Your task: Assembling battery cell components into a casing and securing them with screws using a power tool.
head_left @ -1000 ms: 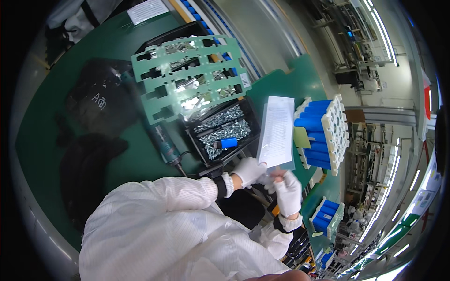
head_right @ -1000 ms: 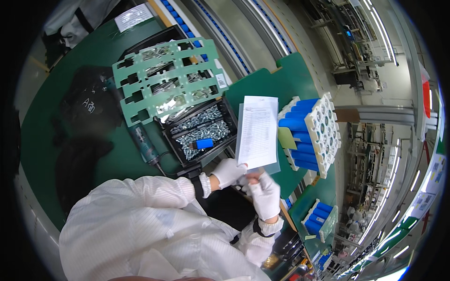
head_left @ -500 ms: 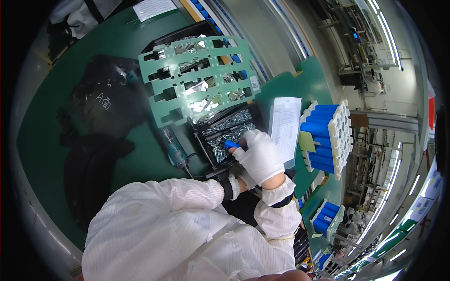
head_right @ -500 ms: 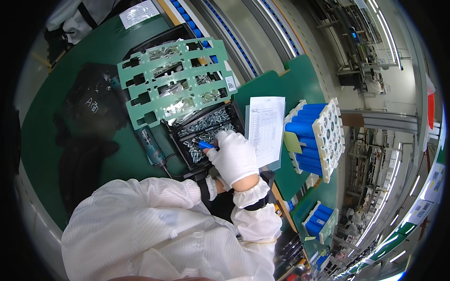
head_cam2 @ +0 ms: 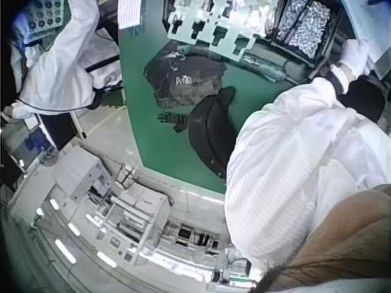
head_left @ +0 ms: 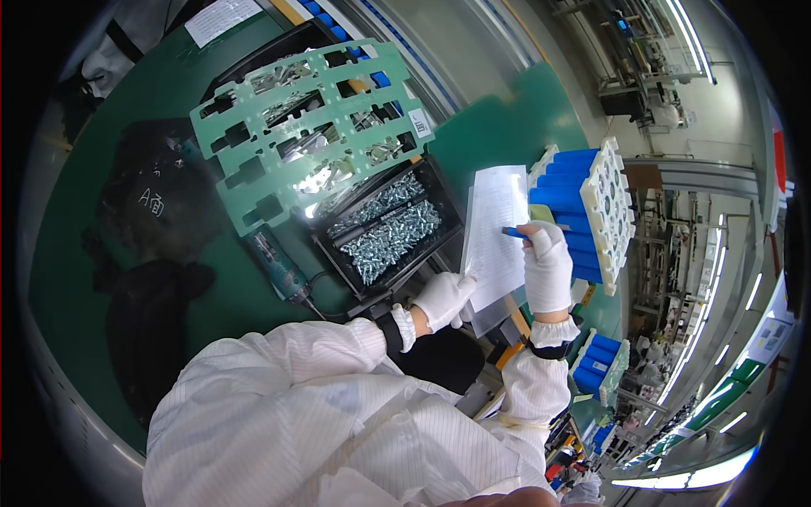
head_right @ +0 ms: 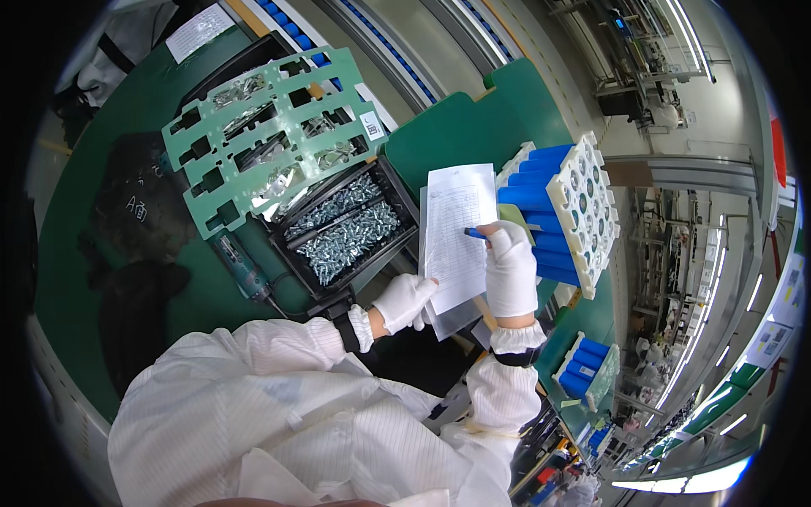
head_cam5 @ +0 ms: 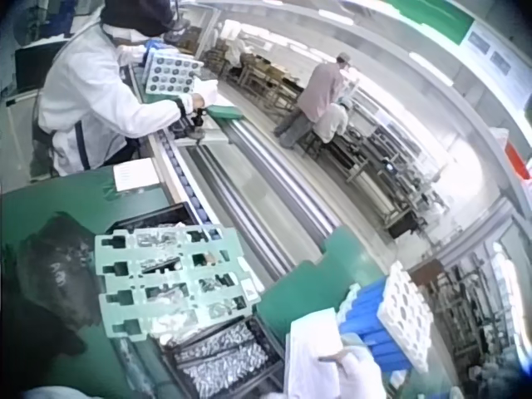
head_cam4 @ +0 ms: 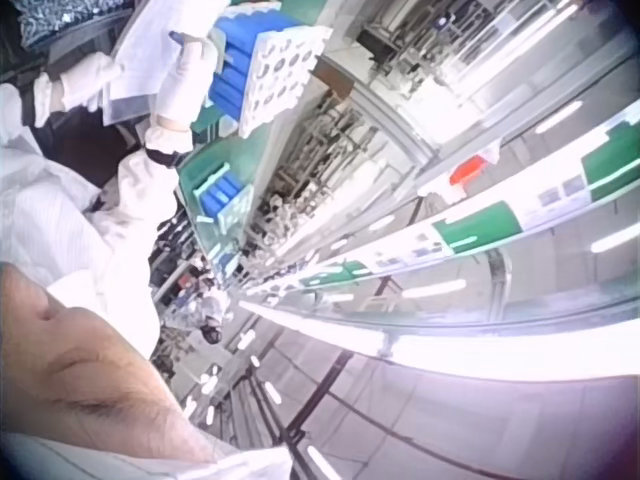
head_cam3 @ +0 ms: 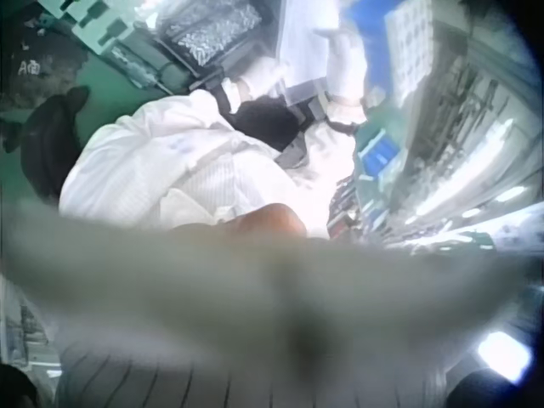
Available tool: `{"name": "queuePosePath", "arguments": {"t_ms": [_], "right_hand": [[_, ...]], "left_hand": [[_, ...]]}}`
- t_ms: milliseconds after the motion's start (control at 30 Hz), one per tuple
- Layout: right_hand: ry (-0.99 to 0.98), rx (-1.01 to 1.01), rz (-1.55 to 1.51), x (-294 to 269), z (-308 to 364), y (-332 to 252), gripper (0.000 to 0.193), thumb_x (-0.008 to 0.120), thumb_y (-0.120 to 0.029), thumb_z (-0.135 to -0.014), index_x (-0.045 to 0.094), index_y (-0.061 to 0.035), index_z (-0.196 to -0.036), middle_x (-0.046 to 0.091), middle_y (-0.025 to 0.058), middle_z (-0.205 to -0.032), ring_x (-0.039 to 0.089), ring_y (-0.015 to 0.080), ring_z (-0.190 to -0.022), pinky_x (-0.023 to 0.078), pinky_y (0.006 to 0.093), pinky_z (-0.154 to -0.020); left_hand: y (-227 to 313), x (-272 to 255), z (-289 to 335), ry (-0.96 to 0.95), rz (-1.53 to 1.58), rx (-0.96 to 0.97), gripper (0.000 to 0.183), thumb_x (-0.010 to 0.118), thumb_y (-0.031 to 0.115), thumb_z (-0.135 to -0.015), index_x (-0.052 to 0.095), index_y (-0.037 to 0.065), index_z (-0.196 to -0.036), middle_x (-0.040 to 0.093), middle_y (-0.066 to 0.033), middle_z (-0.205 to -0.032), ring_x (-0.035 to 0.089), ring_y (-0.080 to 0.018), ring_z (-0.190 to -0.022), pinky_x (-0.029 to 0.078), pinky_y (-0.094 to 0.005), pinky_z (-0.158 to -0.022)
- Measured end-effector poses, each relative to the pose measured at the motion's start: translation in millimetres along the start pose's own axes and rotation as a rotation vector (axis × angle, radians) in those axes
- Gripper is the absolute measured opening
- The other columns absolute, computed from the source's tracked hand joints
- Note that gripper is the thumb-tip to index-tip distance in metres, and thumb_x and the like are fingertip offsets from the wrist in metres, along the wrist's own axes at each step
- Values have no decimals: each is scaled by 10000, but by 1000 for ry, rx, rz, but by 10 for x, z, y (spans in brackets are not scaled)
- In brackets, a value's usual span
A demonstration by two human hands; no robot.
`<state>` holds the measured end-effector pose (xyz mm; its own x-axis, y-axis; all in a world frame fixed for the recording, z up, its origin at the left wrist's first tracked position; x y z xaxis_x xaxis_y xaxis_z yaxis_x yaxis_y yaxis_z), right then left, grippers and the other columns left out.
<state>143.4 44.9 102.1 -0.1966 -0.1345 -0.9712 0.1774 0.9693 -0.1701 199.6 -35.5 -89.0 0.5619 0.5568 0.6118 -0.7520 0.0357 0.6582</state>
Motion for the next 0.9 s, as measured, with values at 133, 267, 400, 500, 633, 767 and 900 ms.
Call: {"name": "queuePosePath", "arguments": {"t_ms": [133,267,400,500,633,767,900], "right_hand": [[-80,-133,47,133,14,-90,363,613,99,-723,626,-84,-1037,608,139,-1069,596,323,-970,500,349,-820],[-91,-240,116,181,8,-175,379,638,68,-690,631,-79,-1040,610,147,-1093,592,336,-991,507,361,-828],[-112,-235,115,224,-20,-215,372,638,64,-686,633,-74,-1032,612,147,-1081,592,338,-986,508,366,-818],[-123,-235,111,247,-37,-225,359,637,68,-685,633,-69,-1017,617,143,-1066,592,338,-975,509,370,-810],[-119,-235,91,264,-57,-218,330,619,57,-708,630,-68,-1013,626,137,-1054,600,336,-956,509,375,-808],[-150,-231,94,346,-59,-152,317,597,38,-737,623,-75,-1032,634,138,-1079,608,336,-966,508,375,-822],[-146,-236,40,360,-81,-79,307,591,30,-756,619,-77,-1042,640,140,-1093,610,331,-982,506,376,-835]], "left_hand": [[9,4,8,-20,-25,-5,430,439,297,-983,607,-70,-833,646,-143,-648,546,-164,-376,419,-258,-337],[4,-1,12,-21,-38,-4,425,442,294,-982,606,-69,-833,647,-144,-650,547,-169,-374,419,-259,-335],[-29,-11,2,-23,-14,-4,424,446,293,-982,608,-66,-825,646,-139,-646,546,-166,-373,416,-255,-334],[-4,-5,16,-22,-7,-6,422,448,292,-983,611,-64,-825,646,-136,-642,543,-162,-371,413,-252,-333],[-19,-5,2,-23,-8,-11,424,448,292,-984,613,-66,-828,644,-134,-636,541,-160,-369,412,-251,-333],[-29,-10,-5,-13,-4,-12,435,454,298,-981,617,-67,-811,645,-140,-634,542,-160,-371,412,-252,-332],[-34,-2,-18,4,-17,-10,447,450,308,-976,615,-61,-785,651,-157,-636,541,-162,-371,413,-256,-331]]}}
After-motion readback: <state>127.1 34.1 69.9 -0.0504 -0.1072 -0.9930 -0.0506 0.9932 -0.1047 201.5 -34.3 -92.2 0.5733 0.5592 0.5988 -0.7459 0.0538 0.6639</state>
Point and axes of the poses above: each hand's wrist, its own z-axis away from the middle knuckle, its own x-axis out of the palm, y = z × x, the point moved 10 cm from there along -z, towards the middle knuckle
